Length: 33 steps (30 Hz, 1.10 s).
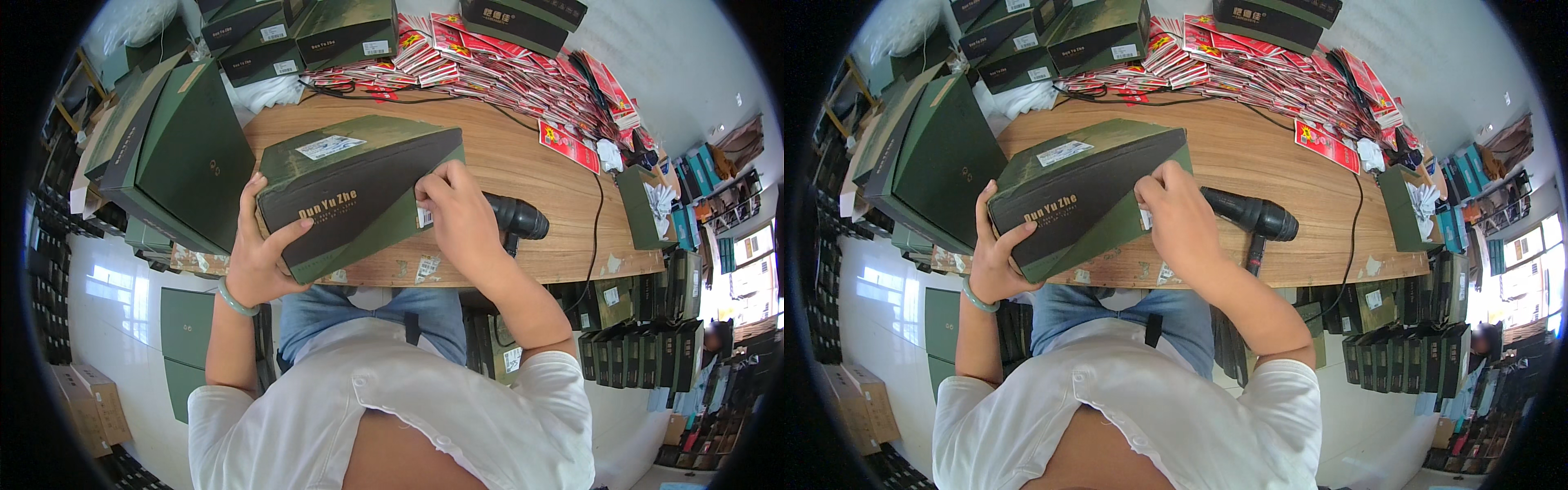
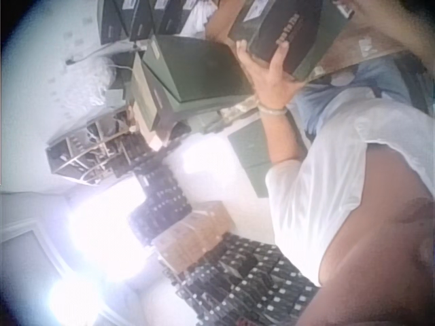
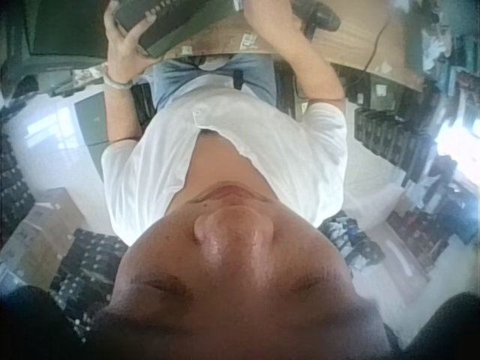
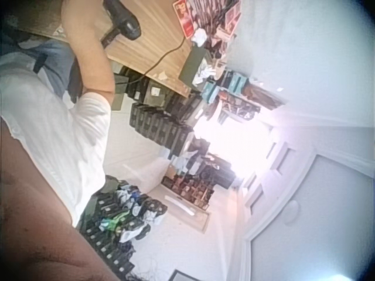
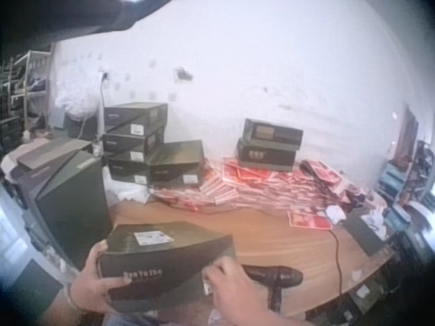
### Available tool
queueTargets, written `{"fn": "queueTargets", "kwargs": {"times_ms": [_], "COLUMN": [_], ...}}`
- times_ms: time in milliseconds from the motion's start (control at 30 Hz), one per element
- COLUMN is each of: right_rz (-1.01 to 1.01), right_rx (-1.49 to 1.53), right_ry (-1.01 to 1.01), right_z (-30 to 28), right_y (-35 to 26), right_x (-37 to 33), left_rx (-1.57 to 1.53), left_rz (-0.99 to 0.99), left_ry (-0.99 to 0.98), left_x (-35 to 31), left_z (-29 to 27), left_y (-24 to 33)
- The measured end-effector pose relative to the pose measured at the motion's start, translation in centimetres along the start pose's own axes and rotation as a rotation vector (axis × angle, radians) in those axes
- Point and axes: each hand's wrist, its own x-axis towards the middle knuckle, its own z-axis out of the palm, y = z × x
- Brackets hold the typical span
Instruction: The person places a red card and tissue paper into a green shoebox containing a pair of gray sneakers, then closes the box. They use a handheld heat gun to warm the label area on the box lid and press the label down. The person repeats the process with a second shoebox.
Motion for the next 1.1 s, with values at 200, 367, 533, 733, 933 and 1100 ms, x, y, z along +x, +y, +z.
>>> {"fn": "queueTargets", "kwargs": {"times_ms": [200,367,533,733,933,1100], "right_rz": [-0.009,0.093,0.507,1.055,1.205,1.351], "right_rx": [-0.031,0.19,-0.216,-0.417,0.294,1.425], "right_ry": [-0.027,0.105,0.568,0.238,-0.07,0.254], "right_z": [0.0,0.2,2.9,6.7,3.5,2.3], "right_y": [-0.2,1.3,9.4,16.0,20.5,18.2], "right_x": [0.4,-0.4,-8.9,-17.9,-18.6,-18.1], "left_rx": [-0.006,0.015,0.001,-0.024,-0.007,0.013], "left_rz": [-0.008,0.009,0.027,0.048,0.057,0.065], "left_ry": [-0.005,0.021,0.04,0.042,0.061,0.032], "left_x": [0.0,0.3,0.3,0.3,0.1,0.2], "left_z": [-0.2,-0.5,-1.2,-0.8,-0.3,-0.3], "left_y": [-0.2,-0.6,-1.2,-1.5,-1.5,-1.3]}}
